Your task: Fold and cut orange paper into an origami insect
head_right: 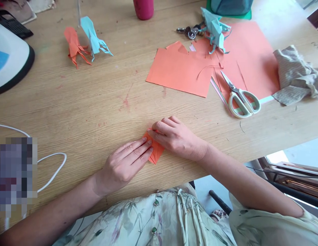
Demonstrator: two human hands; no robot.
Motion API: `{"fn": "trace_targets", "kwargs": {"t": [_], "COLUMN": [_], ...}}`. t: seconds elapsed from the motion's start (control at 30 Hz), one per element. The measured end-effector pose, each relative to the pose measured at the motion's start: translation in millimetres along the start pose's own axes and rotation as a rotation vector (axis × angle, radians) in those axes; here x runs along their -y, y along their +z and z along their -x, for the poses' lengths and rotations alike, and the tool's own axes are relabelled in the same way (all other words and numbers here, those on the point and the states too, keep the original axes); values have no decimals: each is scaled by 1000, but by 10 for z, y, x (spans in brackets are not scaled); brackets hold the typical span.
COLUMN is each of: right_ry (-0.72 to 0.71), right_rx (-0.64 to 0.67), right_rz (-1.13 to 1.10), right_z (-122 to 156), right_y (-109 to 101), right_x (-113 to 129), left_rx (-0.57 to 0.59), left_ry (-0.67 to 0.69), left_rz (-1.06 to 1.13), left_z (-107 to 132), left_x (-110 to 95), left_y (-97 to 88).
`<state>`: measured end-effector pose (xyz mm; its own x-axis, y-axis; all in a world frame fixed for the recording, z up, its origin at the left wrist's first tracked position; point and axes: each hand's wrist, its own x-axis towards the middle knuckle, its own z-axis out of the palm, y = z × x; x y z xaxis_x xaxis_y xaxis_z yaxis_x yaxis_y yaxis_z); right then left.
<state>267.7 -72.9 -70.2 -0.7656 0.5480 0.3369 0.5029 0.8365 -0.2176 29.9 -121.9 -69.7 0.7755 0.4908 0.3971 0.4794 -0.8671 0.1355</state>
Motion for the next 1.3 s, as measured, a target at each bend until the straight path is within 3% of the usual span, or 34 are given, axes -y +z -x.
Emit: {"fn": "trace_targets", "kwargs": {"t": [0.67, 1.3], "right_ry": [-60, -70], "right_rx": [49, 31], "right_rz": [-86, -83], "right_z": [72, 57], "right_y": [11, 7], "right_x": [-9, -1], "left_rx": [189, 213], "left_ry": [148, 163], "left_rz": [30, 66], "left_z": [78, 90], "left_x": [194, 82], "left_y": [-122, -123]}}
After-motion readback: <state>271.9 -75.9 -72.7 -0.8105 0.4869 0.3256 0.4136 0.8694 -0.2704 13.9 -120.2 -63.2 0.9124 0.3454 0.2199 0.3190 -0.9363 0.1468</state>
